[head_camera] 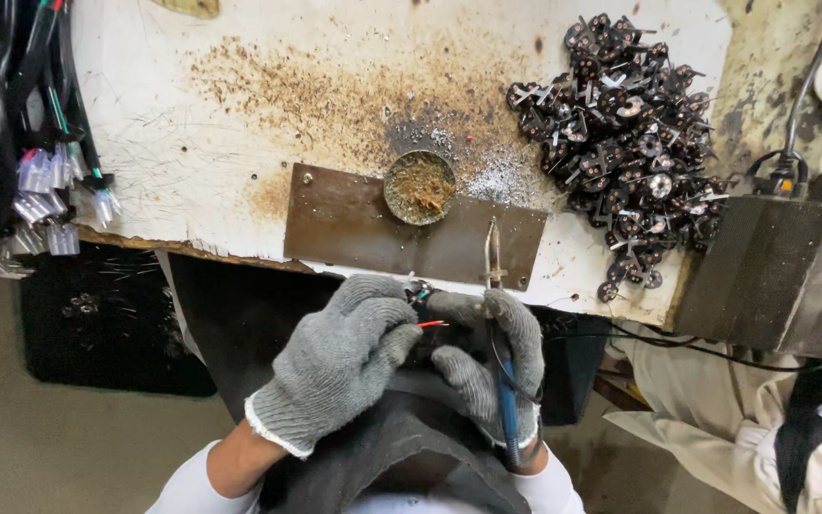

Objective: The person solders colored wire leads onto small electrical components at a workbench. They hold a component and wire in one gloved hand, apply a soldering iron with the other, dip the joint, then place the finished part onto a growing pile and pick up the next piece.

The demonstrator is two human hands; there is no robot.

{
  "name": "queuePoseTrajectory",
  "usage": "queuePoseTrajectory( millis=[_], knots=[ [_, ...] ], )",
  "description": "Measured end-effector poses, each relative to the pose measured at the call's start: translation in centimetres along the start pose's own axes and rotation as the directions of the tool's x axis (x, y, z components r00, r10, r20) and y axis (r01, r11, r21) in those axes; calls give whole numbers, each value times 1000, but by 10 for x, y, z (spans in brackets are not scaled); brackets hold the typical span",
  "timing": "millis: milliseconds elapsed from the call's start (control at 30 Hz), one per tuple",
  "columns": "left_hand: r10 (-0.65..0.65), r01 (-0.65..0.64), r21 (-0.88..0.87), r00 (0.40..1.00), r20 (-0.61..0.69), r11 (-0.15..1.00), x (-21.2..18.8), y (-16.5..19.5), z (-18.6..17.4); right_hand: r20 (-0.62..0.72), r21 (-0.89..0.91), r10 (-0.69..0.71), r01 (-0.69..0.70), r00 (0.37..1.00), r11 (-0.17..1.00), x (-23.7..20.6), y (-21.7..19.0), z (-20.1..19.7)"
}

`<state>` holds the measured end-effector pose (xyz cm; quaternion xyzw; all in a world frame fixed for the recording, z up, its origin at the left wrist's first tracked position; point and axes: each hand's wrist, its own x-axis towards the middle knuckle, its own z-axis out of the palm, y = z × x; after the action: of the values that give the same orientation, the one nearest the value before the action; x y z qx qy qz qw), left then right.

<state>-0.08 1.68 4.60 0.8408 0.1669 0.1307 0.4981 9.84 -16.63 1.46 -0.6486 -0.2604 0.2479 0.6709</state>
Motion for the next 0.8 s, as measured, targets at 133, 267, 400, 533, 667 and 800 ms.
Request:
queuePoseTrajectory(
  millis=[133, 267, 400, 533, 667, 800],
  knots=[
    [37, -34, -55, 998, 49, 998, 2, 7, 7, -90, 91, 48, -40, 995, 995, -4, 11, -3],
    [8, -10, -93, 1000, -19, 996, -1, 7, 6, -134, 107, 114, -100, 984, 989, -4, 12, -11],
    [-57, 61, -118, 998, 38, 991, 0, 9, 6, -17, 193, 137, -131, 990, 972, -4, 12, -9],
    [-68, 63, -149, 997, -31, 987, 5, 11, 7, -140, 135, 166, -147, 976, 980, -5, 17, -3],
    [-74, 70, -161, 997, -24, 985, 10, 8, 7, -67, 58, 107, -103, 992, 993, 3, 20, -11],
    [-171, 171, -162, 985, 15, 972, 21, 9, 7, 4, -181, -35, 35, 999, 983, 24, 22, -21]
  ],
)
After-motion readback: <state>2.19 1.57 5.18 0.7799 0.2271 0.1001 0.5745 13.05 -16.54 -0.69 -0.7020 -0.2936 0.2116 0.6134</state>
